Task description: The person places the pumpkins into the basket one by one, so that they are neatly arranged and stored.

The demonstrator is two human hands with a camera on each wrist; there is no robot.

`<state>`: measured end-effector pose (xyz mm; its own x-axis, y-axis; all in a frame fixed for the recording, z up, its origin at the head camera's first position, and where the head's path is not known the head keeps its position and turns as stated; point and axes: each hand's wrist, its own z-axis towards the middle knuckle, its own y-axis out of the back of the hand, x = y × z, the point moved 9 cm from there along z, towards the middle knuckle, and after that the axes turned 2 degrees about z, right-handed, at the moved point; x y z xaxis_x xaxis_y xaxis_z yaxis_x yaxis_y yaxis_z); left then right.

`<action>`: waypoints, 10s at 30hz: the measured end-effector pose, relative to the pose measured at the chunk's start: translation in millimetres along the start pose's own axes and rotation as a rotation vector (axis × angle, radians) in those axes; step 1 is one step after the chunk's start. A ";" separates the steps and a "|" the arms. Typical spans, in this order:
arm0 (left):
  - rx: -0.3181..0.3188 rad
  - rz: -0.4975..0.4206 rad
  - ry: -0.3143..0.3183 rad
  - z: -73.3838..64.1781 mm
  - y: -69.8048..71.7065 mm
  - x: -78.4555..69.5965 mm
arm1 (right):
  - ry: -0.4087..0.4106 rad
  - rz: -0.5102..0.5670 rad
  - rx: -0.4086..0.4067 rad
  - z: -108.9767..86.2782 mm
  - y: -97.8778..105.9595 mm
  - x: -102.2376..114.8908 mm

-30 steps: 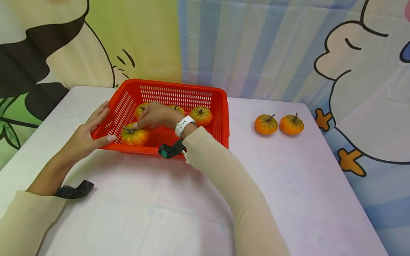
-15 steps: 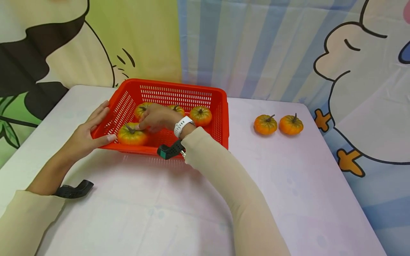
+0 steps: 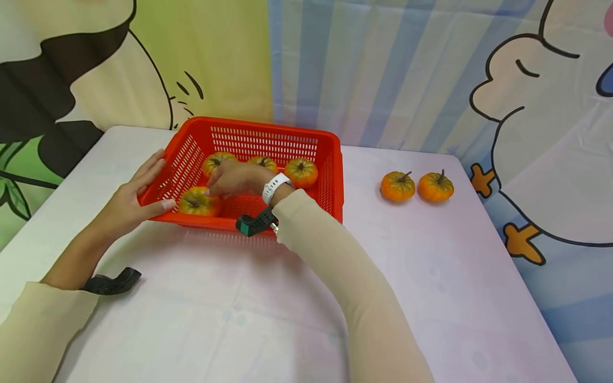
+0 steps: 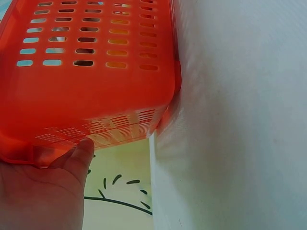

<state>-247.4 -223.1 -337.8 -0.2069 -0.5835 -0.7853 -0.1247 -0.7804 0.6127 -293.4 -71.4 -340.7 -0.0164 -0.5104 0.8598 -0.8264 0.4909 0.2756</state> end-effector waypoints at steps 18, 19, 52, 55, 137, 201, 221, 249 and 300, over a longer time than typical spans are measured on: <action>0.008 -0.003 -0.007 2.6 -1.4 -0.9 | 0.117 0.106 -0.093 -11.8 14.8 14.4; 0.009 -0.004 -0.007 3.2 -2.0 -0.9 | 0.119 0.110 -0.083 -12.9 14.3 14.2; -0.010 -0.019 -0.025 0.5 -1.3 -2.8 | 0.359 0.132 -0.066 -95.8 35.4 33.6; -0.010 -0.025 -0.027 -0.2 -0.5 -2.6 | 0.396 0.118 -0.099 -108.0 46.5 34.3; -0.030 -0.031 -0.022 -3.0 -0.1 -2.7 | 0.393 0.659 -1.085 -306.9 193.7 -171.7; -0.024 -0.037 -0.043 0.5 -0.4 -0.9 | -0.067 0.700 -1.094 -279.5 198.9 -279.5; -0.030 -0.046 -0.036 -1.8 1.5 -3.4 | 0.034 0.647 -1.035 -279.4 200.5 -240.6; -0.024 -0.078 -0.023 -0.7 -1.4 -2.2 | 0.219 0.545 -0.916 -265.7 184.6 -147.9; -0.027 -0.056 -0.030 -1.4 0.3 -0.3 | 0.290 0.340 -0.547 -174.9 129.5 -37.7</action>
<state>-246.0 -223.5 -337.5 -0.2299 -0.5320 -0.8149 -0.1105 -0.8177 0.5650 -301.4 134.9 -262.2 -0.0103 -0.0944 0.9955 -0.3997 0.9129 0.0825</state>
